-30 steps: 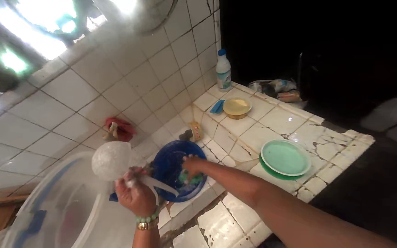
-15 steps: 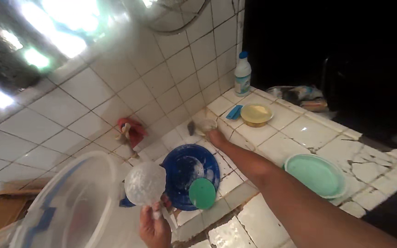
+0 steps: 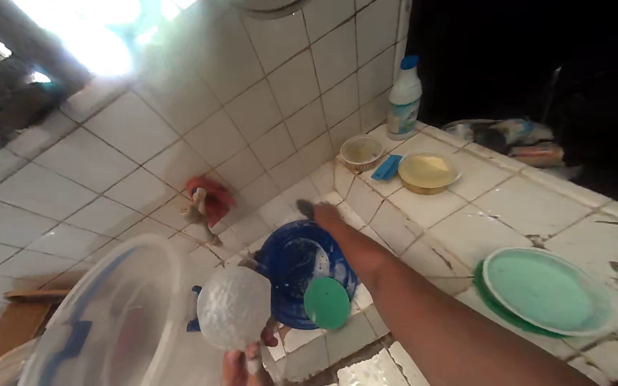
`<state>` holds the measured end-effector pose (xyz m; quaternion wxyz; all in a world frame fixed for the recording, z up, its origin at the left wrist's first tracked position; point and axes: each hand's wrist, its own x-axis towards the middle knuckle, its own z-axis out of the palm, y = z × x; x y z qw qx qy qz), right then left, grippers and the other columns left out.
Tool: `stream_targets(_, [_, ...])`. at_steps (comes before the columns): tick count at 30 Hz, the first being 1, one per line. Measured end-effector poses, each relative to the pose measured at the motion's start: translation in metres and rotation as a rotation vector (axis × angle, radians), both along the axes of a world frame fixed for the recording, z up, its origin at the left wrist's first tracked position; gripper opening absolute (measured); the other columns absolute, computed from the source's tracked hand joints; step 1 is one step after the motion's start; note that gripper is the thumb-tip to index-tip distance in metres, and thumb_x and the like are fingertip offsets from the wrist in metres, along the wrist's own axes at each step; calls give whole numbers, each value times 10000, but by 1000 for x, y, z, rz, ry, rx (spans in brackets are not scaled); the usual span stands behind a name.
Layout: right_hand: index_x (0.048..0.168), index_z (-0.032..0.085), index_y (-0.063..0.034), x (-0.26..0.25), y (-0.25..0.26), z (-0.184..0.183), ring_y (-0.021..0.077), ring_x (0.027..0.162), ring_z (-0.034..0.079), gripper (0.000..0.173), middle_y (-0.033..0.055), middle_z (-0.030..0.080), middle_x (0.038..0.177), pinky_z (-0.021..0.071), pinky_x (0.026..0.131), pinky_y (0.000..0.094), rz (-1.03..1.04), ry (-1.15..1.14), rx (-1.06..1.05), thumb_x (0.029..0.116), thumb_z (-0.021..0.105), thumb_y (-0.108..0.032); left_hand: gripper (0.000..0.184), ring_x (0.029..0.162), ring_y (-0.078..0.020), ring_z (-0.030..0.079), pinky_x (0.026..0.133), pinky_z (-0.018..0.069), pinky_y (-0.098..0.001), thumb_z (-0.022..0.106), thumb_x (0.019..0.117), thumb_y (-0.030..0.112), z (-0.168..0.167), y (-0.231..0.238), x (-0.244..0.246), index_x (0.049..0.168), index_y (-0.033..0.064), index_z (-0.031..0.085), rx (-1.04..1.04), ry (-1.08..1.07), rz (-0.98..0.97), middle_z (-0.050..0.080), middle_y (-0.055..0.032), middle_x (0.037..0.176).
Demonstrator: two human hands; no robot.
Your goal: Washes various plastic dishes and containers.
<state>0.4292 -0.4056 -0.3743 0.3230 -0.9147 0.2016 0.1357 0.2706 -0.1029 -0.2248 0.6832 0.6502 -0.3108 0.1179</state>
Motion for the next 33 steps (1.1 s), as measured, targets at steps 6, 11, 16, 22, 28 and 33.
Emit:
stream_targets(6, [1226, 645, 106, -7, -33, 44, 479, 1242, 589, 325, 313, 618, 1306, 462, 1032, 637, -40, -124, -90, 1044, 559, -148, 187, 863, -29, 722, 762, 610, -212, 582, 1026, 371, 2, 1, 4, 1149, 390, 721, -44, -10, 16, 753, 146, 980])
stream_targets(11, [1388, 517, 128, -15, -94, 121, 556, 1322, 494, 407, 379, 493, 1431, 391, 1082, 685, -314, -299, -273, 1062, 498, -114, 163, 954, -58, 727, 855, 608, -246, 586, 1018, 394, 12, -5, 18, 1123, 397, 711, -89, 30, 39, 758, 136, 1029])
stream_targets(16, [1286, 620, 114, -33, -74, 110, 562, 1330, 471, 417, 388, 532, 1372, 381, 1082, 709, 42, -241, -164, 976, 683, -159, 135, 1066, -126, 708, 983, 570, -333, 608, 1024, 314, 18, -19, 37, 1132, 323, 687, -164, 72, 29, 752, 82, 1106])
stream_targets(22, [1372, 641, -55, -117, 87, 6, 559, 1324, 480, 627, 319, 553, 1402, 385, 1038, 773, 781, 59, 61, 800, 880, -147, 123, 980, -176, 734, 909, 609, -363, 546, 1007, 41, 31, -40, 45, 1121, 85, 530, -288, 199, 73, 743, -19, 1070])
stream_targets(28, [1300, 592, 91, -130, 68, 77, 444, 1197, 609, 399, 317, 628, 1257, 460, 1051, 586, 228, -206, 376, 947, 683, -70, 130, 752, -97, 688, 762, 602, -286, 445, 992, 24, 41, -43, 45, 989, 76, 564, -315, 371, 59, 693, 18, 804])
stream_targets(33, [1179, 634, 80, -158, 139, 176, 342, 1115, 642, 350, 269, 649, 1185, 537, 972, 457, -80, -941, 565, 856, 701, -36, 305, 870, -96, 686, 852, 588, -310, 290, 1099, 179, 49, -62, 35, 1117, 26, 554, -208, 477, 16, 688, -2, 901])
